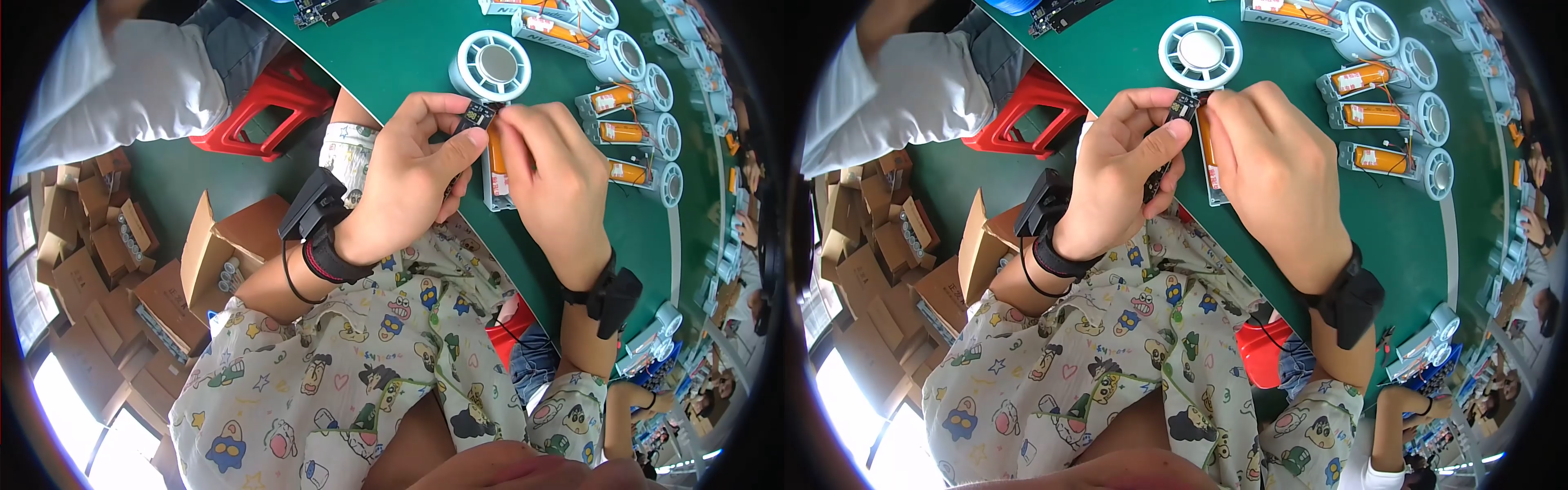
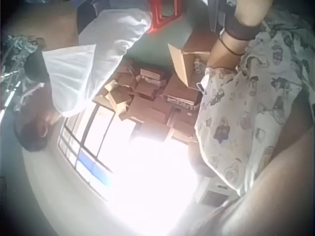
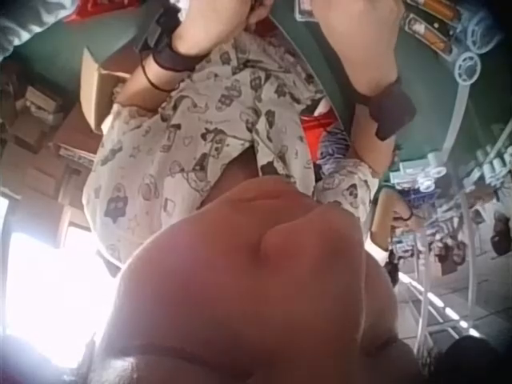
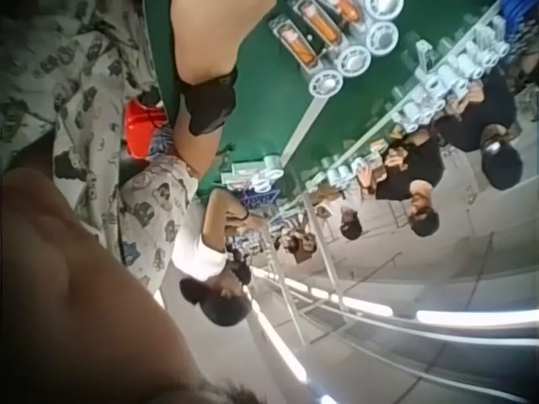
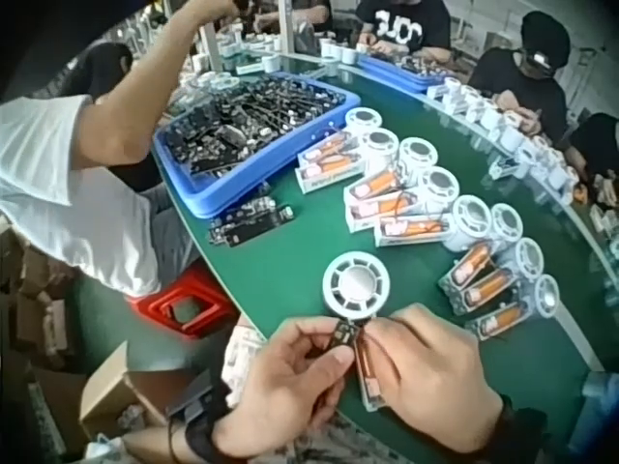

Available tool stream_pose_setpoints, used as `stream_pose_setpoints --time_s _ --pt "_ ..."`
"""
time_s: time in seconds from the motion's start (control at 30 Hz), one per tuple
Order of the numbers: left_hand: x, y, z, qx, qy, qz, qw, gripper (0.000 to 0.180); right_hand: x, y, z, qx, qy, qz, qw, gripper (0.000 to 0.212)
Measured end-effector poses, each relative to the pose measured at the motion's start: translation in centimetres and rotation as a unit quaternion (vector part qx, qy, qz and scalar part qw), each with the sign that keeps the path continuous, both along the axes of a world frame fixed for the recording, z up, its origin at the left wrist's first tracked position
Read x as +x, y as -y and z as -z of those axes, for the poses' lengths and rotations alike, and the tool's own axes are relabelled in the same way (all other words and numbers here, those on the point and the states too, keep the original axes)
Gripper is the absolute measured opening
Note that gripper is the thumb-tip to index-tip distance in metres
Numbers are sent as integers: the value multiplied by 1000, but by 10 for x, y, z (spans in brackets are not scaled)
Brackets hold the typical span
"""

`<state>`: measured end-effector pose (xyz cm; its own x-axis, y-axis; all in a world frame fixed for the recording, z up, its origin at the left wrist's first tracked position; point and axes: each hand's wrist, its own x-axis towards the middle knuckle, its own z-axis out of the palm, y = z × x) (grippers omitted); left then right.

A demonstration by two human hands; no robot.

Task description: The person connects circuit boards to batteries and places them into fan housings by hand. After moving a tray of circuit boards, they continue assembling the components into the fan housings.

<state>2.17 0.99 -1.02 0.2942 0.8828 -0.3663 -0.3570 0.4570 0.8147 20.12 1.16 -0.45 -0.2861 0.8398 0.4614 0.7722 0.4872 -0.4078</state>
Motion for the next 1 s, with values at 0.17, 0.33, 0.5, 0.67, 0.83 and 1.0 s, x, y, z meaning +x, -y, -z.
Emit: stream_pose_setpoints --time_s 0.17,0.33,0.5,0.67,0.83,1.0 --pt "2 -1 1 -2 -1 -8 1000 32 -2 6 -12 -7 111 1 994 28" --pt "-2 -4 -2 -22 37 -4 999 29 -10 13 -33 -114 153 24 981 26" --pt "-22 -16 -2 -66 49 65 994 27 -5 17 -38 -200 112 30 973 32" --pt "-14 -13 -5 -38 21 72 996 24 23 1 -13 -248 -102 -2 963 28" --pt "15 -1 -4 26 -38 10 999 28 15 2 -8 -376 -356 41 855 23" --pt "19 -4 0 76 -88 -16 993 33 8 2 -2 -325 -396 66 856 20"
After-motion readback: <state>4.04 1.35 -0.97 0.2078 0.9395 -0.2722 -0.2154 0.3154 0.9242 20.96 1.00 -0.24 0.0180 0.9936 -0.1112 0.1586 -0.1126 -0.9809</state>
